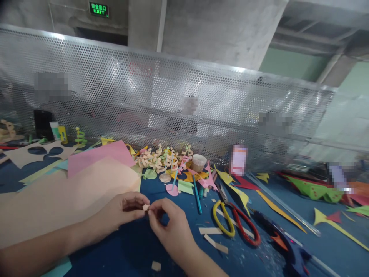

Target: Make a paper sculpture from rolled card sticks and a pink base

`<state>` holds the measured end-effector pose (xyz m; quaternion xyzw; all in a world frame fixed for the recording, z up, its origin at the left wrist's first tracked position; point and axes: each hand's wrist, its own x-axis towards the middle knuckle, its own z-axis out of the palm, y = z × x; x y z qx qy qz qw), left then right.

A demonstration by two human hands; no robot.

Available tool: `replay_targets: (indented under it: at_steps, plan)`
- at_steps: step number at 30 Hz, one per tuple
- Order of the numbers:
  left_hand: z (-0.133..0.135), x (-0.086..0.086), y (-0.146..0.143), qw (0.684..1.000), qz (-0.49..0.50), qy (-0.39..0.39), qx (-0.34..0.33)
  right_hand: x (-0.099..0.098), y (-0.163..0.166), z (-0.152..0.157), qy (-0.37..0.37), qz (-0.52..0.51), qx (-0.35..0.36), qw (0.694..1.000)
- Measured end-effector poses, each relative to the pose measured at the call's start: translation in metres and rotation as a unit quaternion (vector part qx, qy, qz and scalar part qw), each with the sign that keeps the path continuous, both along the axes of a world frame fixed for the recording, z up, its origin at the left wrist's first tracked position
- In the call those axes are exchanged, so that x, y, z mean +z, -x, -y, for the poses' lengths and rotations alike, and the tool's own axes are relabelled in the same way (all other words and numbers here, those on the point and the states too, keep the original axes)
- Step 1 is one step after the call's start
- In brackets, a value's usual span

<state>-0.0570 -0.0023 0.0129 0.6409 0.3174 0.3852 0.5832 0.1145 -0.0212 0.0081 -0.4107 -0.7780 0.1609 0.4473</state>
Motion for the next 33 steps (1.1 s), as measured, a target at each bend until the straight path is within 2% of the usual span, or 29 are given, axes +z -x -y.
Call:
replay_targets:
  at_steps: [4, 11, 18, 22, 28, 33]
  plan:
    - [0.0001, 0.0007, -0.0009, 1.000, -0.004, 0.006, 0.013, -0.0013, -0.0022, -0.0020, 0.012, -0.029, -0.014, 0.999]
    - [-0.0013, -0.0021, 0.0010, 1.000, 0.006, -0.001, -0.002, -0.0018, -0.0001, -0.0021, -0.002, -0.002, -0.014, 1.000]
    - [0.0005, -0.0030, 0.0008, 1.000, -0.012, -0.002, 0.011, 0.0018, -0.0012, 0.0017, -0.061, 0.041, -0.018, 0.997]
    - [0.0025, -0.0014, -0.0003, 1.000, -0.022, 0.002, -0.010, 0.0021, -0.0006, 0.0044, -0.082, 0.072, -0.016, 0.994]
    - [0.0026, -0.0020, -0.0009, 0.999, -0.002, 0.014, -0.050, 0.0018, 0.0021, 0.0049, -0.056, 0.061, -0.039, 0.996]
    - [0.0019, -0.0005, -0.0014, 1.000, -0.011, 0.005, 0.004, 0.0016, 0.0017, 0.0031, -0.046, 0.043, -0.021, 0.998]
